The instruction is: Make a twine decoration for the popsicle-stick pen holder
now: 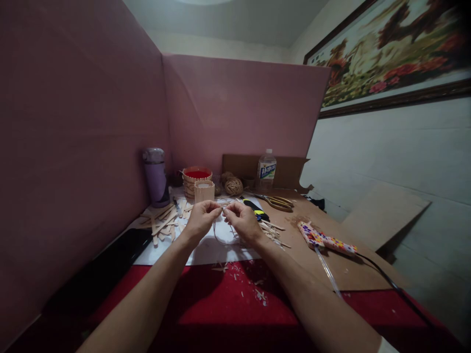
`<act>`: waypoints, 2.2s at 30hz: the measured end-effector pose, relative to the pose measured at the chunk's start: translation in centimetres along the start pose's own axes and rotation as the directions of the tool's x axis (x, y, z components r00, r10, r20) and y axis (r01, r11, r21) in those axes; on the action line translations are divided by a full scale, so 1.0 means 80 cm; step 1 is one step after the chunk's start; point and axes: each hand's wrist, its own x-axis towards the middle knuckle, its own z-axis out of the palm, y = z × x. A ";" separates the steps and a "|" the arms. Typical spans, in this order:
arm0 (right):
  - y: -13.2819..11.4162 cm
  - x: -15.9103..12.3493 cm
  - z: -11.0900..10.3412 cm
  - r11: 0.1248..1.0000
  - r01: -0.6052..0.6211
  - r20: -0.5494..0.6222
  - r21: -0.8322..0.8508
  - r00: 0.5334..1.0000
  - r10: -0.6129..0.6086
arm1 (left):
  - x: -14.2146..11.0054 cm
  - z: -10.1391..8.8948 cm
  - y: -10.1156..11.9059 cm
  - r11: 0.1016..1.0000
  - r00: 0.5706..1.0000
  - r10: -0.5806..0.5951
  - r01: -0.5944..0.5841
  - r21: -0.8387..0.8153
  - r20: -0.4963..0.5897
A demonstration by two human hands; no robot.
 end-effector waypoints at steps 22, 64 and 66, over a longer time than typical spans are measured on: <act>-0.011 -0.006 -0.002 0.963 0.167 -0.069 -0.212 0.980 -0.185 | 0.004 -0.003 -0.008 1.000 0.999 -0.014 0.013 -0.014 -0.045; -0.021 -0.013 -0.014 0.650 -0.510 0.604 0.563 0.791 0.098 | -0.010 -0.012 0.005 0.869 0.897 -0.050 0.255 -0.423 0.439; -0.021 -0.013 -0.013 0.654 -0.497 0.600 0.571 0.796 0.081 | -0.009 -0.012 0.004 0.863 0.894 -0.046 0.260 -0.433 0.445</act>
